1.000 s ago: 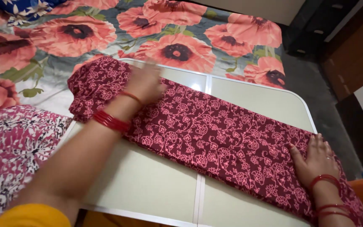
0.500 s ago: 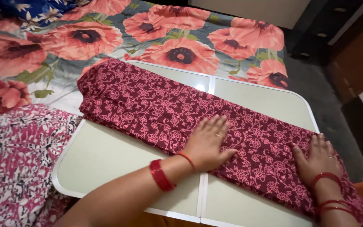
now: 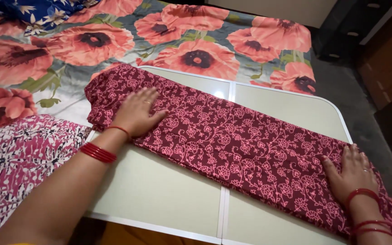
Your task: Folding a patterned red piece of fabric on a small white portable table.
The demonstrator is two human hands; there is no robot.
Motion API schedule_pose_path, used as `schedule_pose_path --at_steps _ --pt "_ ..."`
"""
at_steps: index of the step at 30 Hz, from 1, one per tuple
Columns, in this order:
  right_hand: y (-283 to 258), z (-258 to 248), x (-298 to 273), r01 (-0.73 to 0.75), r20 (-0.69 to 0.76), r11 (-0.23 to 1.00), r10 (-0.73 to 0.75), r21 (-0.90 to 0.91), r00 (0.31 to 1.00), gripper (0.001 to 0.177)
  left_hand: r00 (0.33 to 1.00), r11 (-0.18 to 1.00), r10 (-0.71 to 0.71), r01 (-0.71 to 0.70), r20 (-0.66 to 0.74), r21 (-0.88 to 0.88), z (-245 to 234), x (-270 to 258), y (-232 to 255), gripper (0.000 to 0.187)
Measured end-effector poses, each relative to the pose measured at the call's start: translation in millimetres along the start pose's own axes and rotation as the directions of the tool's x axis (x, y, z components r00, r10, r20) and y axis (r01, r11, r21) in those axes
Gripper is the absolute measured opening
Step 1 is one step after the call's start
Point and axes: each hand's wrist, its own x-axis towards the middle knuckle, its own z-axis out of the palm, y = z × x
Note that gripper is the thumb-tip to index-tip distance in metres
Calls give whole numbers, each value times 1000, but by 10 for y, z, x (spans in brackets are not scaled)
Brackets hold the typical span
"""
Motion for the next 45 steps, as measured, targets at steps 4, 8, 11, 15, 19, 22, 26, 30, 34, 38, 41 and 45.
schedule_pose_path --at_steps 4,8,11,15,19,22,26,30,34,38,41,45 --pt "1 -66 -21 -74 27 992 77 -102 997 87 990 996 -76 82 -115 47 139 153 -514 85" --pt "136 5 38 -364 110 916 350 170 930 93 969 979 -187 198 -161 50 33 276 -625 87" --pt "184 84 80 -460 158 878 440 130 884 94 939 956 -293 291 -178 -34 63 435 -814 93" --pt "280 184 91 -380 96 911 369 156 924 95 903 886 -422 394 -76 -243 17 481 -901 100" --pt "67 -22 -5 -408 95 899 397 163 913 95 880 857 -475 459 -17 -233 -40 485 -853 96" --pt "-143 -198 -106 -445 58 886 441 130 895 92 876 888 -450 459 -174 14 -60 460 -715 87" --pt "-91 -27 -223 -316 -357 939 250 -139 900 85 885 853 -239 388 -400 350 -55 482 -366 72" --pt "-295 -329 -403 -113 -474 992 73 -57 877 69 901 969 128 -25 -414 246 -506 -102 644 49" --pt "-944 -921 -847 288 -402 863 -110 414 909 49 860 875 305 -422 -409 -236 -540 -900 1258 34" --pt "-1648 -1182 -1245 634 -431 694 -484 341 762 66 888 850 323 -425 -328 -312 -500 -1578 1507 38" --pt "-2016 -1307 -1404 646 -293 755 -597 110 747 74 898 823 346 -430 -272 -370 -359 -1880 1604 48" --pt "-2093 -1271 -1278 515 3 840 -523 170 852 64 901 881 356 -412 -248 -231 120 -1932 1715 70"
